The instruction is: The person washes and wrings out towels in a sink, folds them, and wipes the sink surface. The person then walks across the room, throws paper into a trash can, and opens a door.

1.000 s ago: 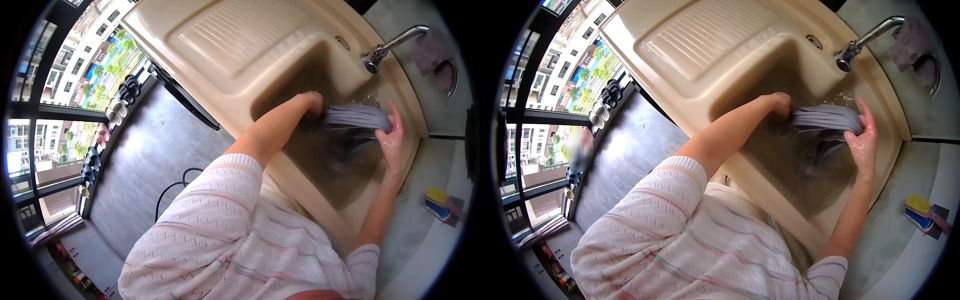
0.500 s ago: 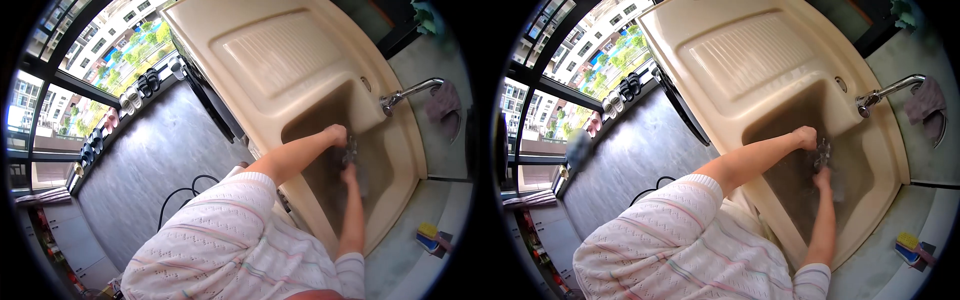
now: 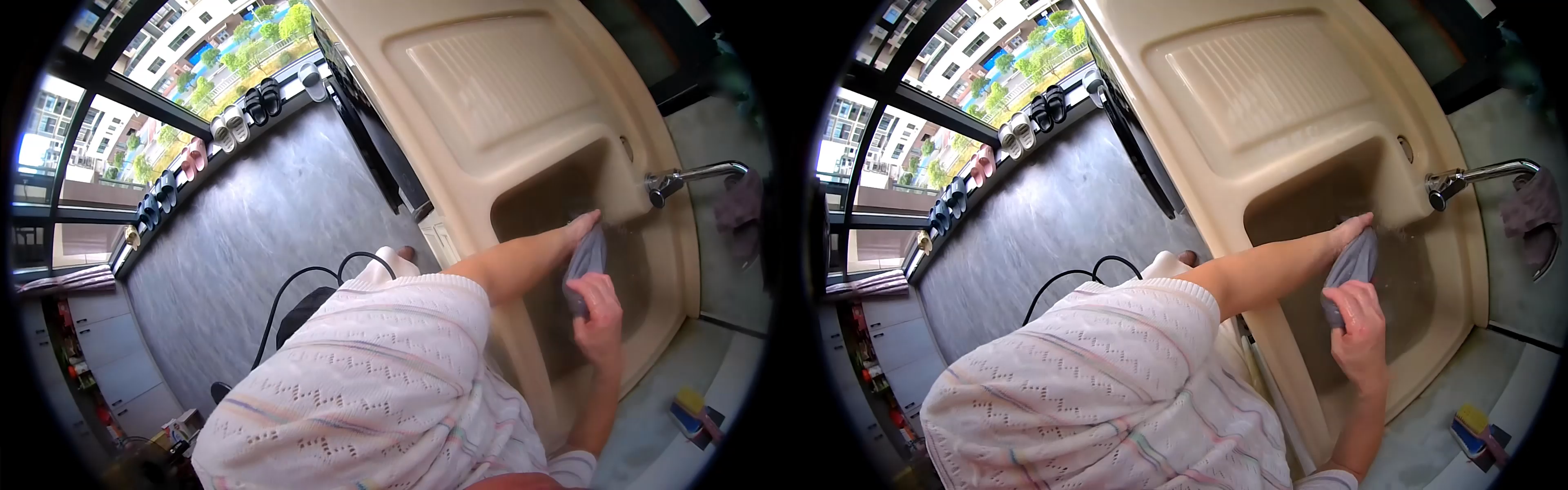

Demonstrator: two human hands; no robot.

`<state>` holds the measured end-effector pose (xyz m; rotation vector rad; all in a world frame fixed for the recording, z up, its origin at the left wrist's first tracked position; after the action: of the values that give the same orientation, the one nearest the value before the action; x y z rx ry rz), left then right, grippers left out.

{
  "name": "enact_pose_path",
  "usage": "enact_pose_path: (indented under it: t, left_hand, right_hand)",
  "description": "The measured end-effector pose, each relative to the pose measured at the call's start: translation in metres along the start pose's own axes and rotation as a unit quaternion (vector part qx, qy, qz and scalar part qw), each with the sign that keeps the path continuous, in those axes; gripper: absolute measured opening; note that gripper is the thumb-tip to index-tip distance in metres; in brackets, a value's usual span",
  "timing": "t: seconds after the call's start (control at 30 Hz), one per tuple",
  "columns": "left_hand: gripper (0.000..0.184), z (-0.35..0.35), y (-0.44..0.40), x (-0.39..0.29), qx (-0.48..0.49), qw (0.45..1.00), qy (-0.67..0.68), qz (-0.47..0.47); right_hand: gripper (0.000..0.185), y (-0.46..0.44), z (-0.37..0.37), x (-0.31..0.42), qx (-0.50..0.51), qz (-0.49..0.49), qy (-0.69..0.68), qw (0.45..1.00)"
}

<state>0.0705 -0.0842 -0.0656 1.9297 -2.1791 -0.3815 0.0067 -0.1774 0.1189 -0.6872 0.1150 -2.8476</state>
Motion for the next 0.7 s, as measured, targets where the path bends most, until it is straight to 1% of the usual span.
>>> enact_pose_path:
  t: [0.03,0.13,0.23,0.27,0.3,0.33,0.37,0.4,0.43,0.47,0.5,0.53,0.57,0.63,0.7]
  left_hand:
    - [0.048,-0.005,0.007,-0.005,-0.009,1.0,0.012,-0.015]
    - [0.034,-0.012,0.025,-0.023,-0.035,0.996,0.05,-0.071]
    - [0.026,-0.001,0.002,-0.024,-0.07,0.995,-0.015,-0.073]
    - [0.026,0.002,-0.004,-0.026,-0.055,0.996,-0.008,-0.072]
    - [0.026,0.004,-0.011,-0.025,-0.038,0.997,-0.001,-0.071]
    - [0.027,0.006,-0.013,-0.023,-0.022,0.997,0.006,-0.07]
    - [0.025,-0.002,-0.007,-0.02,0.0,0.998,0.018,-0.055]
    - [0.024,-0.018,0.003,-0.014,0.023,0.999,0.031,-0.039]
    - [0.023,-0.031,0.01,-0.009,0.046,0.998,0.042,-0.024]
    - [0.022,-0.035,0.013,-0.003,0.038,0.999,0.036,-0.014]
    - [0.022,-0.038,0.014,0.004,0.029,0.999,0.031,-0.003]
    - [0.024,-0.04,0.015,0.01,0.02,0.999,0.027,0.008]
    - [0.026,-0.039,0.017,0.013,0.023,0.999,0.03,0.011]
    - [0.029,-0.038,0.026,0.012,0.053,0.997,0.049,0.0]
    - [0.033,-0.045,0.028,0.013,0.106,0.992,0.063,-0.019]
  right_hand:
    - [0.039,0.004,-0.008,0.006,0.012,0.017,-0.018,1.0]
    - [0.039,0.006,0.001,0.014,-0.026,0.002,-0.047,0.999]
    - [0.036,0.002,0.01,0.01,-0.054,-0.033,-0.116,0.991]
    - [0.041,0.009,0.019,-0.005,-0.077,-0.039,-0.166,0.982]
    - [0.04,0.027,0.029,-0.044,-0.142,-0.095,-0.234,0.957]
    - [0.04,0.044,0.037,-0.089,-0.206,-0.152,-0.298,0.92]
    - [0.039,0.045,0.042,-0.121,-0.268,-0.15,-0.42,0.854]
    - [0.04,0.042,0.043,-0.151,-0.324,-0.147,-0.531,0.769]
    - [0.038,0.044,0.016,-0.19,-0.376,-0.205,-0.567,0.703]
    - [0.037,0.046,-0.011,-0.229,-0.433,-0.254,-0.595,0.627]
    - [0.038,0.039,-0.046,-0.241,-0.489,-0.272,-0.607,0.564]
    - [0.038,0.029,-0.073,-0.232,-0.533,-0.258,-0.61,0.526]
    - [0.038,0.016,-0.093,-0.218,-0.564,-0.242,-0.61,0.501]
    - [0.038,-0.009,-0.108,-0.189,-0.594,-0.201,-0.62,0.472]
    - [0.039,-0.027,-0.108,-0.161,-0.615,-0.155,-0.627,0.453]
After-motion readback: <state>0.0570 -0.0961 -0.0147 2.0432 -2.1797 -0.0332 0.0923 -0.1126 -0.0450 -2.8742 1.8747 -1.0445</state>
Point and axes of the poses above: each hand's wrist, its own y-axis away from the middle knuckle, its own z-axis out of the back of the hand, x = y × z, the point moved 2 cm from there along -y, towards the middle knuckle, and after that the axes turned 5 degrees about z, right-handed, at the moved point
